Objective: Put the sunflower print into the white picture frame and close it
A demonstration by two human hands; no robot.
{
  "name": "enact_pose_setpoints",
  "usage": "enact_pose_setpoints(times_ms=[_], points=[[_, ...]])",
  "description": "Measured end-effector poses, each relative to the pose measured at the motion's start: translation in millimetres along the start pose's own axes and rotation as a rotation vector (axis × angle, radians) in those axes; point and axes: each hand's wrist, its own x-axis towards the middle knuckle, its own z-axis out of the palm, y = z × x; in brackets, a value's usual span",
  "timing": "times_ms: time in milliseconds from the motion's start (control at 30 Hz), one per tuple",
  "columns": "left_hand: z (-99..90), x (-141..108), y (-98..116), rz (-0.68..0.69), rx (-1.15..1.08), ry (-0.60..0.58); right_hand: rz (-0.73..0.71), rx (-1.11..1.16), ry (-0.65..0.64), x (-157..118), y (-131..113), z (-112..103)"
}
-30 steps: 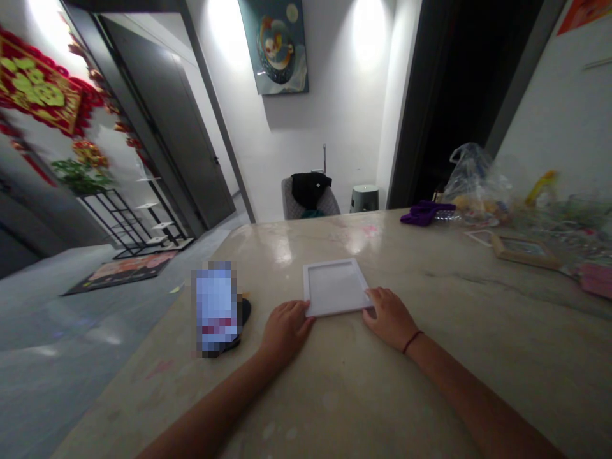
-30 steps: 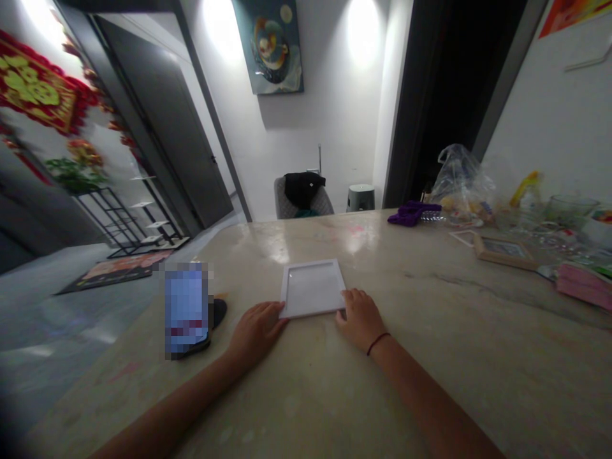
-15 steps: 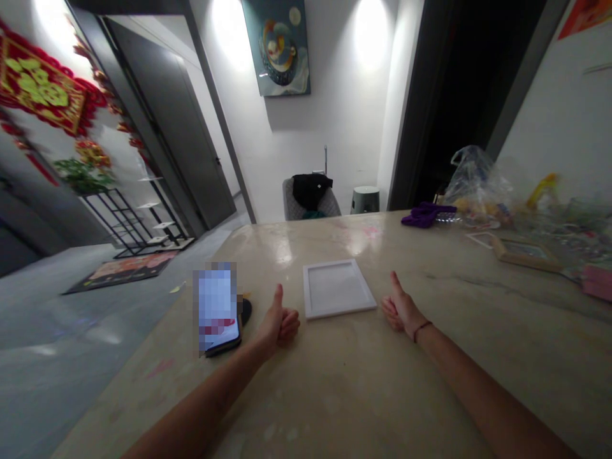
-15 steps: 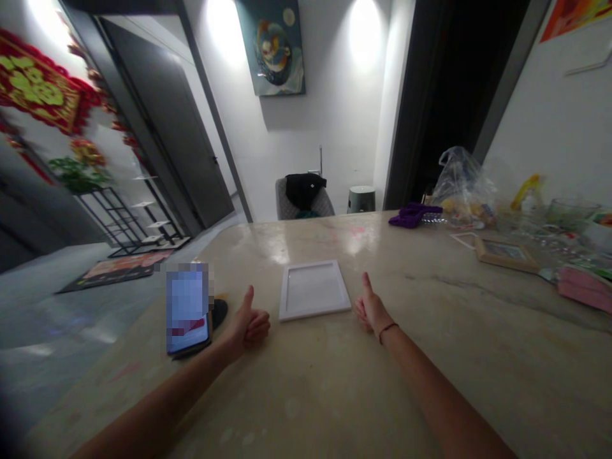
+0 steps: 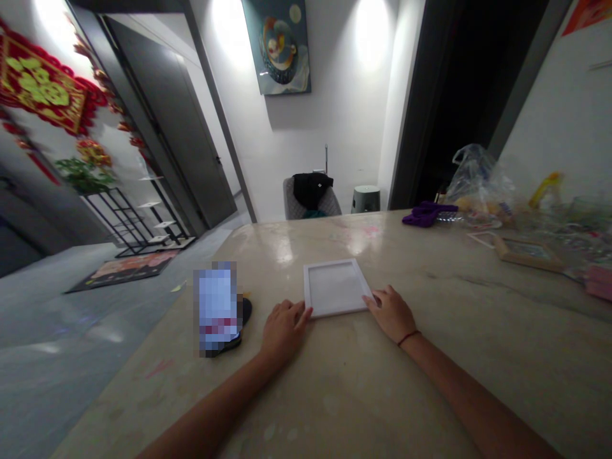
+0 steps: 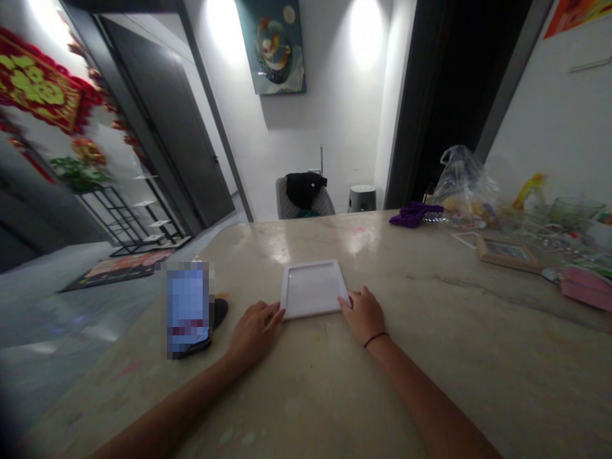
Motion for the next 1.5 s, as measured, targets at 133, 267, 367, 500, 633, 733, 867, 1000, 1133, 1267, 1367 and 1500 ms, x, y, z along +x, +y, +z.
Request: enact_pose_setpoints(times_ms=[133, 267, 367, 500, 633, 733, 867, 1000, 1133, 1267, 1367, 1500], points=[[0.5, 0.3, -1.4, 0.034, 0.036, -0.025, 0.059, 0.278, 0.015, -1.3, -0.8, 7.4], [3.8, 1.4, -7.8, 0.027, -0.079, 0.031, 0.241, 0.779, 0.053, -0.4, 0.5, 6.5], [5.7, 0.7, -9.0, -0.070, -0.171, 0.047, 0.362, 1.066, -0.007, -0.9, -3.9, 4.0], [4.5, -0.7, -5.9, -0.146, -0.253, 0.034, 0.401, 1.290, -0.207, -5.3, -14.2, -0.7], [3.1, -1.7, -4.6, -0.036, -0.261, 0.062, 0.373, 1.421, -0.326, -11.0, -21.6, -5.6], [3.4, -2.7, -5.4, 0.017, -0.262, 0.124, 0.359, 1.431, -0.385, -13.1, -23.4, -8.0], [5.7, -3.6, -7.1, -0.044, -0.264, 0.208, 0.326, 1.480, -0.400, -12.8, -23.2, -9.6], [8.6, -4.1, -8.2, 0.014, -0.222, 0.256, 0.330, 1.504, -0.415, -12.3, -22.5, -9.3], [10.1, -5.1, -9.1, 0.052, -0.109, 0.314, 0.317, 1.499, -0.444, -14.5, -24.5, -7.8], [10.9, -5.7, -10.2, 0.030, -0.013, 0.293, 0.271, 1.478, -0.424, -17.0, -28.4, -7.7], [11.2, -5.7, -9.9, 0.036, -0.006, 0.245, 0.227, 1.468, -0.391, -17.9, -30.7, -10.8], [9.9, -6.1, -8.1, 0.078, -0.029, 0.165, 0.132, 1.463, -0.382, -21.7, -40.5, -21.1]])
